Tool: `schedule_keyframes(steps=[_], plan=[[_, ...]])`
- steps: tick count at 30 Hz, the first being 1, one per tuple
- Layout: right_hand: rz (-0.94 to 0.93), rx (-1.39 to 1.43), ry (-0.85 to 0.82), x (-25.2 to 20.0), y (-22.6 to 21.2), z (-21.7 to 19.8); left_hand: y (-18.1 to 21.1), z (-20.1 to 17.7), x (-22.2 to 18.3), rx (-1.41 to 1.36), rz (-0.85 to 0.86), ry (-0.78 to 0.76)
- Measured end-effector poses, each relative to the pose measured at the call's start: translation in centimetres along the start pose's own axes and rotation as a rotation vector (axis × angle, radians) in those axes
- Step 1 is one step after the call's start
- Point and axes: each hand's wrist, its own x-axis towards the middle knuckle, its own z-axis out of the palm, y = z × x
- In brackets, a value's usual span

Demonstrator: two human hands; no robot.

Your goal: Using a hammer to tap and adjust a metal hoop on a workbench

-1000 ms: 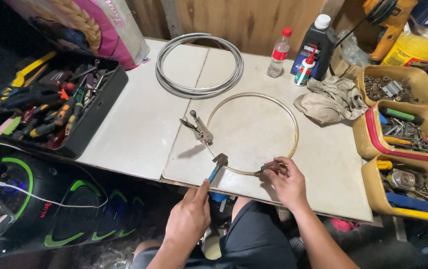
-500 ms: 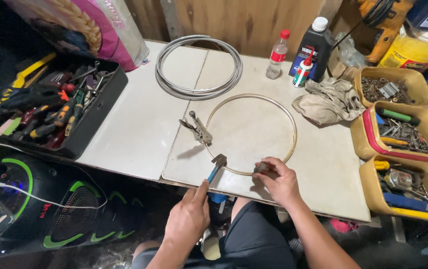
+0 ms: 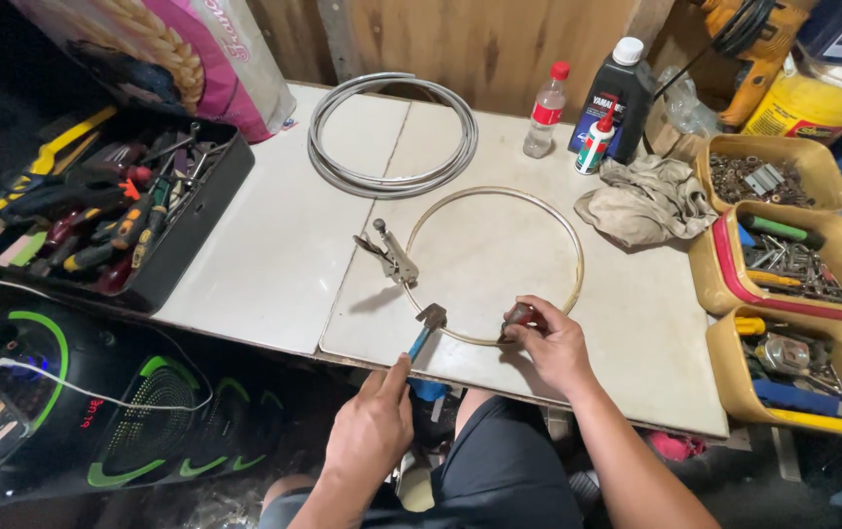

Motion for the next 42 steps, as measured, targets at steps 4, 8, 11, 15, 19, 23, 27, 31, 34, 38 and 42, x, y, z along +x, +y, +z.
schedule_keyframes(steps=[4, 8, 11, 15, 19, 23, 27, 31, 34, 38, 42], plan=[[0.034, 0.030, 0.022, -0.3, -0.3, 0.0, -0.1, 0.0, -0.2, 0.007, -0.009, -0.019], [-0.021, 0.024, 0.010, -0.4, 0.2, 0.0, -0.2, 0.2, -0.2, 0.009, 0.012, 0.019], [0.000, 0.033, 0.004, -0.4, 0.1, 0.1, -0.1, 0.0, -0.1, -0.008, -0.017, -0.031], [0.062, -0.008, 0.031, -0.7, -0.9, 0.5, -0.4, 0.7, -0.3, 0.012, 0.004, -0.001], [0.147, -0.009, -0.005, -0.7, -1.4, 0.4, 0.0, 0.6, -0.6, 0.052, -0.008, -0.015], [0.085, -0.019, -0.089, -0.5, 0.0, 0.2, 1.4, -1.0, -0.2, 0.023, -0.019, -0.010], [0.225, 0.085, -0.067, -0.4, 0.2, 0.7, 4.9, -4.6, 0.0, -0.090, 0.149, 0.145], [0.107, 0.099, -0.148, -0.3, 0.6, 0.2, 8.5, -7.6, -0.3, -0.208, 0.389, 0.348], [0.226, -0.091, -0.158, -0.2, -0.9, -0.1, 8.5, -6.6, 0.1, -0.047, 0.425, 0.172], [0.118, -0.006, -0.169, 0.1, -0.6, 0.1, 9.1, -7.6, 0.8, 0.041, 0.274, 0.021], [0.128, 0.035, -0.146, -0.4, -0.5, 0.3, 10.8, -10.1, 0.0, -0.104, 0.467, 0.375]])
